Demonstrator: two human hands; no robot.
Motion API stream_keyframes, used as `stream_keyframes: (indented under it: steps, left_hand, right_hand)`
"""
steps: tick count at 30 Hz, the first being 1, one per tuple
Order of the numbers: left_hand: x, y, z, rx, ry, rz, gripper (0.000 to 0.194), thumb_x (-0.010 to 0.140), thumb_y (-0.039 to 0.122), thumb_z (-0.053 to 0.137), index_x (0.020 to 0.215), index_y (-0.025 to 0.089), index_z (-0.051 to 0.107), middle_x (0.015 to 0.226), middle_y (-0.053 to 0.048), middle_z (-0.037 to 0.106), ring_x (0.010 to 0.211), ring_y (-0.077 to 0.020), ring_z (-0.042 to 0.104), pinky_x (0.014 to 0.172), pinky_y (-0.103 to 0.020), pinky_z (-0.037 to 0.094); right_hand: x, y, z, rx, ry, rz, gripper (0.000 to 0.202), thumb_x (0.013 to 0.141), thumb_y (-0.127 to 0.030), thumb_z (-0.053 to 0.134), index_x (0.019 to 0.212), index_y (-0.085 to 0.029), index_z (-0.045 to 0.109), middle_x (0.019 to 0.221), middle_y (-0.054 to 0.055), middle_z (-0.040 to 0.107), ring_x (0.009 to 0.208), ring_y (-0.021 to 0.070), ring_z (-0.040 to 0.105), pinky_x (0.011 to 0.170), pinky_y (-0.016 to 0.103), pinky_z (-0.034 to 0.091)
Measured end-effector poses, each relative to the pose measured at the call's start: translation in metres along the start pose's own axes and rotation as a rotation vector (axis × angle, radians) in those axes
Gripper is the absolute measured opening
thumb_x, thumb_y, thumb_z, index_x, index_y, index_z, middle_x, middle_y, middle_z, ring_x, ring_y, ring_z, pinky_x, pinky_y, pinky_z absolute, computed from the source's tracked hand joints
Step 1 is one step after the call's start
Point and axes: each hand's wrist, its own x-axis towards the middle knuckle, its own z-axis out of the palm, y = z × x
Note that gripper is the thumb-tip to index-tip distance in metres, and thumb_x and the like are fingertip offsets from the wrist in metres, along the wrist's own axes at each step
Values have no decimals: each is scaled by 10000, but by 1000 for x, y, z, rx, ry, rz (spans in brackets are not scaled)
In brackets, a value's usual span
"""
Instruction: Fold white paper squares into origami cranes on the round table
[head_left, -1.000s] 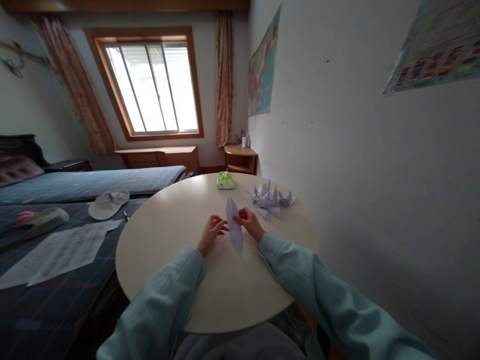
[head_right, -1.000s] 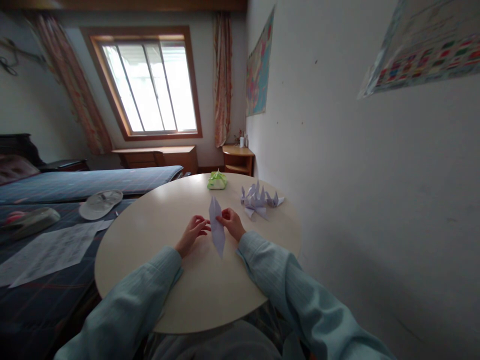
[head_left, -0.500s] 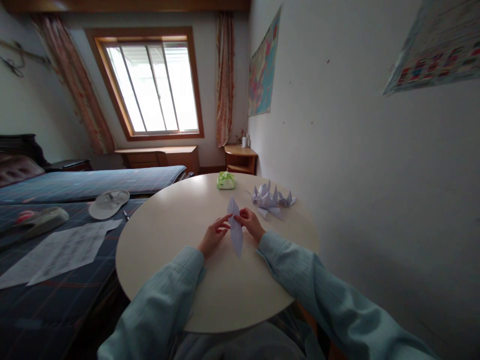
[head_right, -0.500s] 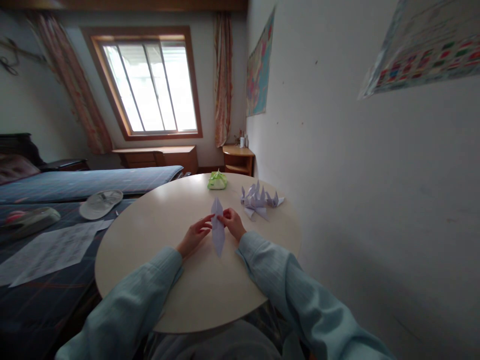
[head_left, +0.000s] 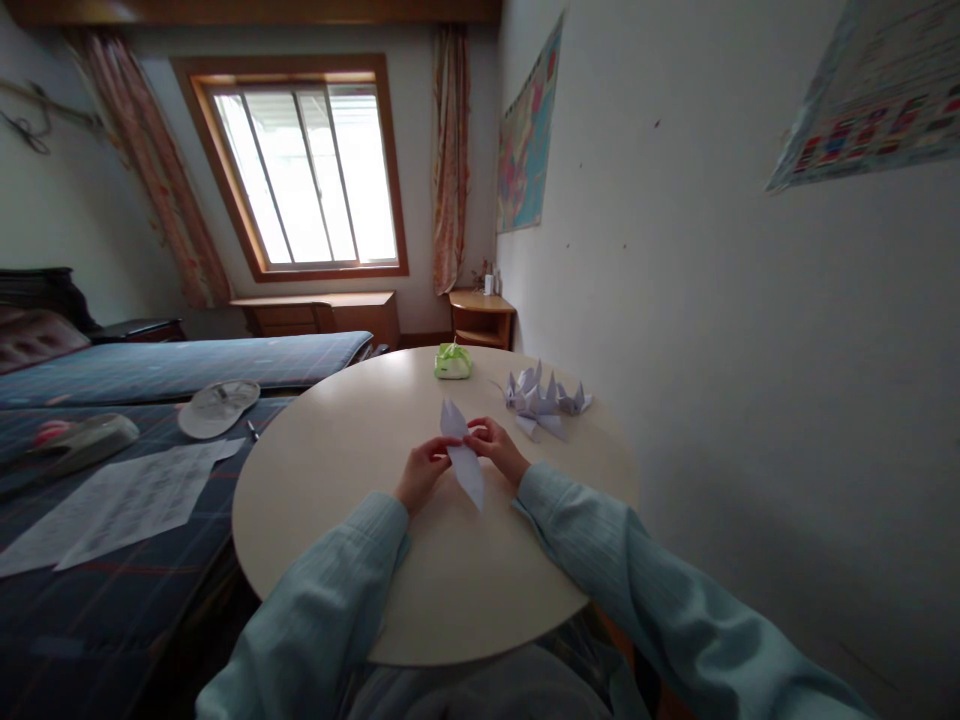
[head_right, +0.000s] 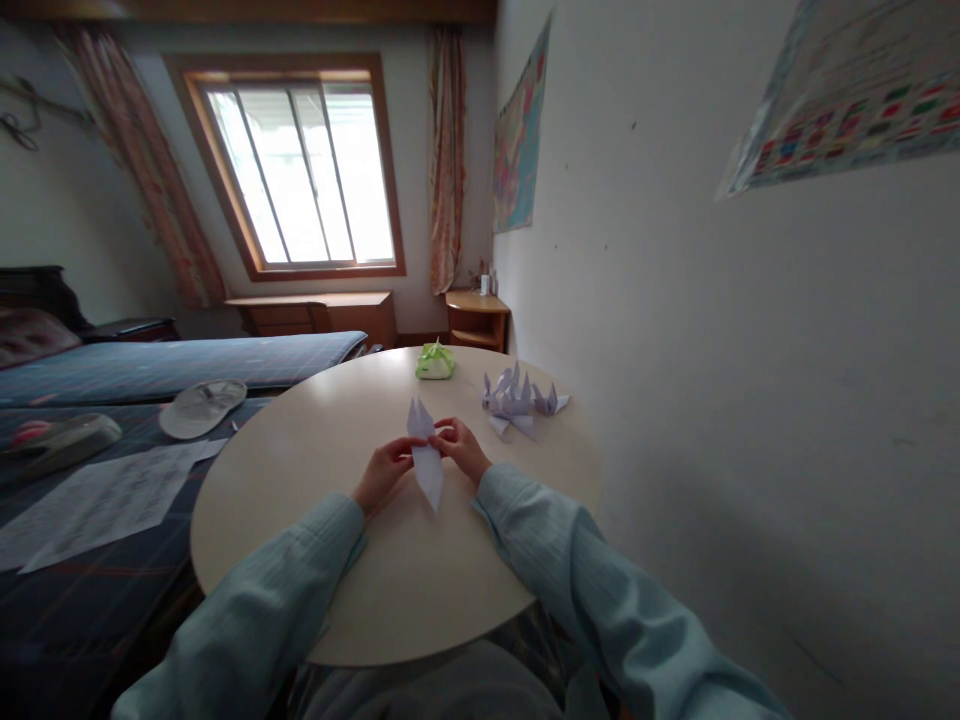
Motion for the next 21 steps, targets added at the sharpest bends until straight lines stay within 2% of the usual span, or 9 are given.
stream_keyframes:
  steps: [4,10,15,21]
  left_hand:
    - [3,0,-4,-40,48,-13,291,586,320,639,815,140,633,766,-45,648,703,-138,566,656,-246,422]
    - [4,-1,-7,32,85,-18,345,616,421,598,782,123,647,681,-48,633,640,-128,543,563,-224,377]
    - [6,-3,-7,50,103,-37,364,640,454,559,747,117,646,650,-50,626,622,-135,545,570,-239,385]
    - [6,-5,-7,53,54,-17,337,636,447,564,754,133,601,673,-29,624,608,-126,559,557,-231,381]
  right_hand:
    - [-3,-3,0,64,-29,9,360,602,-314,608,905,-185,463,646,-33,568,585,105,557,580,258,439]
    - [-2,-3,0,33,-99,-23,257,570,-267,643,765,-160,514,678,-2,608,622,118,582,620,267,437]
    - [0,0,0,-36,-65,-41,296,547,-345,676,695,-148,513,616,-7,600,574,112,571,582,260,432]
    - [3,3,-1,-72,-36,-20,327,558,-413,656,649,-135,509,565,-11,587,541,109,567,569,261,437]
